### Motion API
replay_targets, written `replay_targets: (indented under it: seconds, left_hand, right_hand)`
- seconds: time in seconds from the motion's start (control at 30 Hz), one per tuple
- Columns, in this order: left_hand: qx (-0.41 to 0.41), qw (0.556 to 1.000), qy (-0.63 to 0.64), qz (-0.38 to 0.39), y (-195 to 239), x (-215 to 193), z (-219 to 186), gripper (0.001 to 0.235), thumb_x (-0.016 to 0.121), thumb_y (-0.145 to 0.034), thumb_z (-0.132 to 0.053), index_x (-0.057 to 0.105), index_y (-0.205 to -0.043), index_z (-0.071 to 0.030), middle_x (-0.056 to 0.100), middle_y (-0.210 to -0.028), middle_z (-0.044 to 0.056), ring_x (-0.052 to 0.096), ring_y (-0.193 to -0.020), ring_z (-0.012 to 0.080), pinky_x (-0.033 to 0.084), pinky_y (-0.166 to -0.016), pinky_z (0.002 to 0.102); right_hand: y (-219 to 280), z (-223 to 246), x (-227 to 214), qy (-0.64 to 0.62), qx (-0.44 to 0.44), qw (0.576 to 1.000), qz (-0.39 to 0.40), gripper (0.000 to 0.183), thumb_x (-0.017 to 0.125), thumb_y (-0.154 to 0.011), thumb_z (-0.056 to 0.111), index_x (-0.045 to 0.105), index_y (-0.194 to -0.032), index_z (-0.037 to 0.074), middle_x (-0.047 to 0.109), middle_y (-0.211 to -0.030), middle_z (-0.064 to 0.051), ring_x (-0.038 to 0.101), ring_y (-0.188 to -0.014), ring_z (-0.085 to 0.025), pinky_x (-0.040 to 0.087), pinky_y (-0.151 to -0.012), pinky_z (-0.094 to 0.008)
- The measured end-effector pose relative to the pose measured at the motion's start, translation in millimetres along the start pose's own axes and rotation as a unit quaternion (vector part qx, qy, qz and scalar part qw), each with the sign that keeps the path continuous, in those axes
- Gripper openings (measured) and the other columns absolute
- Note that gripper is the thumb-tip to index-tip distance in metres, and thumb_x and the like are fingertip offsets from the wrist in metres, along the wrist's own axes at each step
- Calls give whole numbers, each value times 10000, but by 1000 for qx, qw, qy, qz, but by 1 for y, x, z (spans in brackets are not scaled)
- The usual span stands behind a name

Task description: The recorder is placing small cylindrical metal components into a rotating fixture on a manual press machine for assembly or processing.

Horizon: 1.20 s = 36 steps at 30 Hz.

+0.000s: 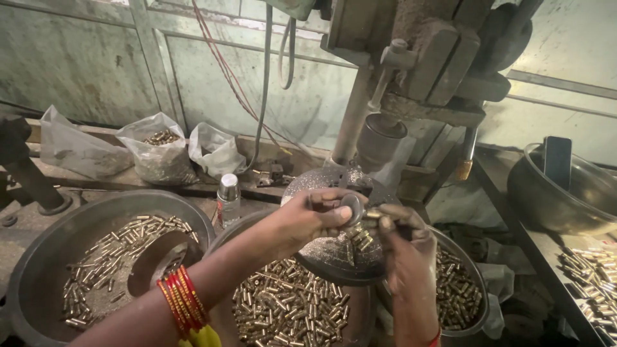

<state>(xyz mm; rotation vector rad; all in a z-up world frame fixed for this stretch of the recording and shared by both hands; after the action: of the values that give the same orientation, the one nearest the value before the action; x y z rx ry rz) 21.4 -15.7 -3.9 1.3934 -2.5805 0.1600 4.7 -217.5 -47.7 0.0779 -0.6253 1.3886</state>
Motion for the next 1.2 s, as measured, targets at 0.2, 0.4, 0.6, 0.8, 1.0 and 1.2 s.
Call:
replay_targets:
  seconds: [0.2,0.4,0.6,0.8,1.0,1.2]
  left_hand:
    - [28,999,-8,31,-2,-3,4,358,644,-947,-129,687,-1295,-62,749,-1161,86,683,-1081,191,536,-1021,360]
    - [77,981,-178,-29,3,-10,-10,333,773,-807,-139,775,-1140,-119,810,-1075,66,761,-991,152,618,-937,324]
    - [184,900,-376,-126,16,2,-36,312,794,-810,-109,784,-1121,-129,815,-1022,100,780,-825,165,616,-807,319]
    - [294,816,-486,-107,10,14,-13,283,724,-874,-23,738,-1153,-65,764,-1088,158,752,-950,258,626,-877,356]
    - [209,830,-489,-166,7,20,-45,328,739,-824,-64,682,-1147,-58,748,-1077,158,743,-1002,291,590,-866,427]
    - [190,869,-429,-155,-12,-5,-23,935,875,-802,-209,278,-1505,-56,539,-1411,273,486,-1366,406,358,-1145,530]
  right_hand:
    - [2,-5,9,-47,25,996,73,142,706,-928,-10,717,-1069,1,729,-937,-100,689,-818,-185,581,-754,-320]
    - [-2,1,15,119,1,992,42,190,695,-901,-5,757,-1074,46,751,-990,-46,660,-875,-104,544,-787,-245]
    - [8,6,12,268,-86,956,-81,202,674,-933,-23,764,-1086,74,724,-1014,-35,615,-870,-102,500,-775,-239]
    - [17,21,22,318,-125,937,-78,185,624,-948,-11,741,-1070,65,747,-1038,-16,668,-938,-101,508,-855,-252]
    - [23,25,27,329,-154,929,-73,162,625,-960,-14,742,-1055,42,733,-1052,-35,663,-994,-132,488,-919,-272]
    - [10,38,21,484,-344,792,-143,368,670,-1005,51,583,-1357,-11,602,-1308,-178,551,-1233,-309,437,-1042,-427]
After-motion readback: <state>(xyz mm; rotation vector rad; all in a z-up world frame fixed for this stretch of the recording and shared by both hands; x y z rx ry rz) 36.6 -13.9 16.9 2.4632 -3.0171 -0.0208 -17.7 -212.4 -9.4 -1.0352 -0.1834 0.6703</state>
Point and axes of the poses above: each hand's wrist, its own y-axis away from the middle knuckle, its own x-axis out of the palm, z = x × y, the point moved 3 cm from there along -y, towards the middle knuckle
